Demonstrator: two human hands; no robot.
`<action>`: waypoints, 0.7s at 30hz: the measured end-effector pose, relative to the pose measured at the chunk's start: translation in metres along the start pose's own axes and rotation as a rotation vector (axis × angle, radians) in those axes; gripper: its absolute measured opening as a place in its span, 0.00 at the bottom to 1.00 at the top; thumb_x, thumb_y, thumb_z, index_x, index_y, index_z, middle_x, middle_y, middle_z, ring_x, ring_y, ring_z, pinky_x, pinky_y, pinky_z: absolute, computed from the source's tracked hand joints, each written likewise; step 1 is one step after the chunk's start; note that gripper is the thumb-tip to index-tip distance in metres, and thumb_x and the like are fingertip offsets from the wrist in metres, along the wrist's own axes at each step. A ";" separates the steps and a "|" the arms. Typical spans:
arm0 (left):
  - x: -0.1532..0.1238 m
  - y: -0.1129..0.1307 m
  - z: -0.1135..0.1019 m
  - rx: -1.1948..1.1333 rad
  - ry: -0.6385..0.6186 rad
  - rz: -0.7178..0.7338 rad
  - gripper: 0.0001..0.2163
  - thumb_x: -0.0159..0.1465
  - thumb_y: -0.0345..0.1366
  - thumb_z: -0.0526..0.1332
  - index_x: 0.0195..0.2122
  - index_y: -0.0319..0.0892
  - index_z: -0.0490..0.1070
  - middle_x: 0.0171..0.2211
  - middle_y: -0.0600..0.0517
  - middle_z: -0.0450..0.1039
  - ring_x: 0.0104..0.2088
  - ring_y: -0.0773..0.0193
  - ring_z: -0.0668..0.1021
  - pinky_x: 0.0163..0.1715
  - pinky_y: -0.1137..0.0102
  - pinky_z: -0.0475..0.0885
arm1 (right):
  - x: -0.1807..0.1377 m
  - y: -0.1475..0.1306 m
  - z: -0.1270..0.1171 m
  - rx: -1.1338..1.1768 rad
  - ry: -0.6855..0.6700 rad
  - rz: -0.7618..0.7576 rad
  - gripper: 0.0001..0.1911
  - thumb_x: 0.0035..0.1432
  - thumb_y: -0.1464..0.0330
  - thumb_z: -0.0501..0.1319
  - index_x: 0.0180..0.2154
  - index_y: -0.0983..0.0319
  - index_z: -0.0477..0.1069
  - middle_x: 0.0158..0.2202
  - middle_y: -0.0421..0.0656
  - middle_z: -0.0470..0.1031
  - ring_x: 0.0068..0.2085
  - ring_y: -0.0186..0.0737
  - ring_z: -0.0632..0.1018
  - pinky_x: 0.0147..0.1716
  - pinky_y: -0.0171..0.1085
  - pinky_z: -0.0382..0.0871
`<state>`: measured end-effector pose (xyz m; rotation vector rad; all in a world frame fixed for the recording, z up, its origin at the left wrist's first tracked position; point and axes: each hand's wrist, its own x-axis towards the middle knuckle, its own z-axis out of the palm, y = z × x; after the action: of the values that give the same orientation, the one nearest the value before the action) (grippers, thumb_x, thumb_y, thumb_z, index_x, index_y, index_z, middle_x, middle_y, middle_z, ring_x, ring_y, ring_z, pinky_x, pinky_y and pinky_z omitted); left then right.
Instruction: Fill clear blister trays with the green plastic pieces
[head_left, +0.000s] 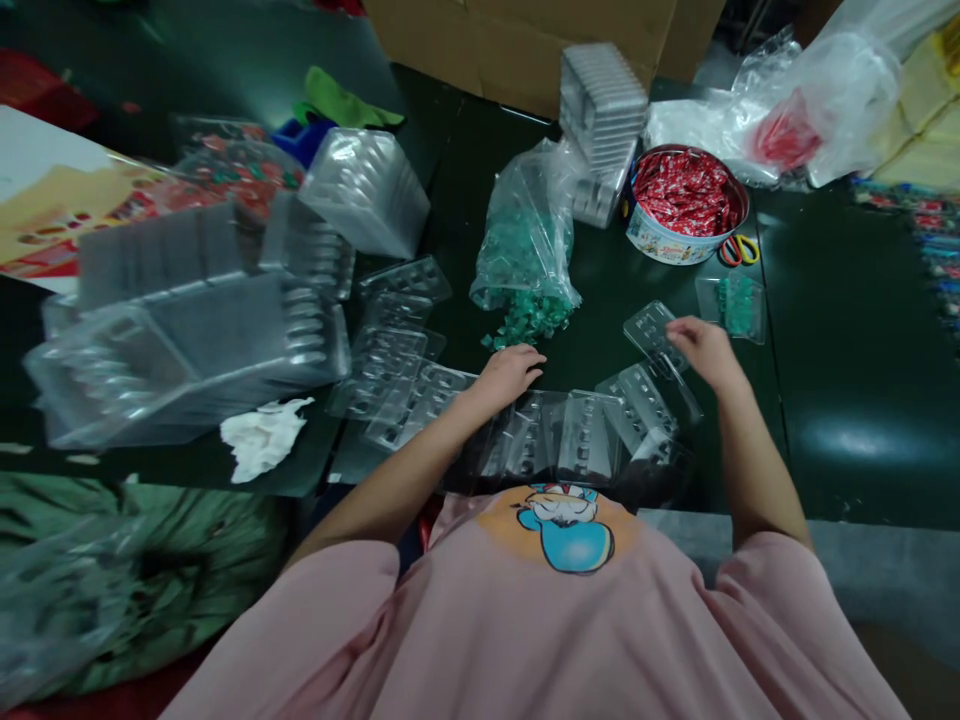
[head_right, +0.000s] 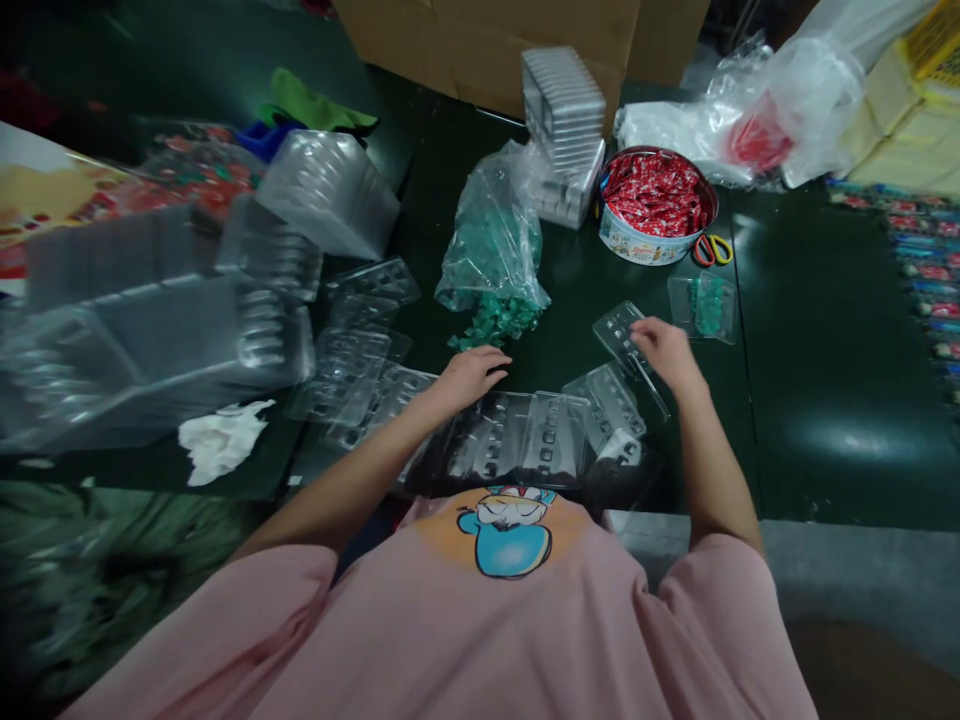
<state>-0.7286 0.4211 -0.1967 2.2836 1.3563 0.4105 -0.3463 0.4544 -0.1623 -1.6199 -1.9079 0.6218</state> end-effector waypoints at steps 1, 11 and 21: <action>-0.001 0.000 0.001 0.010 -0.016 0.003 0.12 0.63 0.34 0.60 0.45 0.41 0.78 0.46 0.45 0.77 0.46 0.57 0.78 0.49 0.64 0.72 | -0.007 -0.012 0.013 -0.032 -0.058 -0.028 0.10 0.59 0.67 0.60 0.41 0.61 0.76 0.38 0.45 0.80 0.38 0.42 0.79 0.43 0.41 0.72; -0.011 -0.014 -0.013 0.094 0.221 -0.150 0.13 0.61 0.33 0.61 0.46 0.41 0.77 0.47 0.43 0.74 0.48 0.52 0.75 0.51 0.58 0.69 | -0.010 -0.095 0.106 -0.120 -0.218 -0.210 0.11 0.61 0.71 0.59 0.45 0.60 0.75 0.42 0.48 0.76 0.41 0.45 0.77 0.45 0.44 0.72; -0.013 -0.048 -0.021 -0.016 0.127 -0.294 0.19 0.58 0.31 0.63 0.52 0.41 0.74 0.50 0.43 0.72 0.51 0.53 0.74 0.55 0.61 0.68 | 0.039 -0.072 0.081 -0.498 -0.017 0.334 0.22 0.57 0.62 0.65 0.52 0.62 0.71 0.53 0.58 0.68 0.54 0.59 0.70 0.50 0.56 0.66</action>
<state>-0.7809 0.4340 -0.2037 2.0304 1.7146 0.4714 -0.4580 0.4814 -0.1696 -2.2814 -1.9179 0.2930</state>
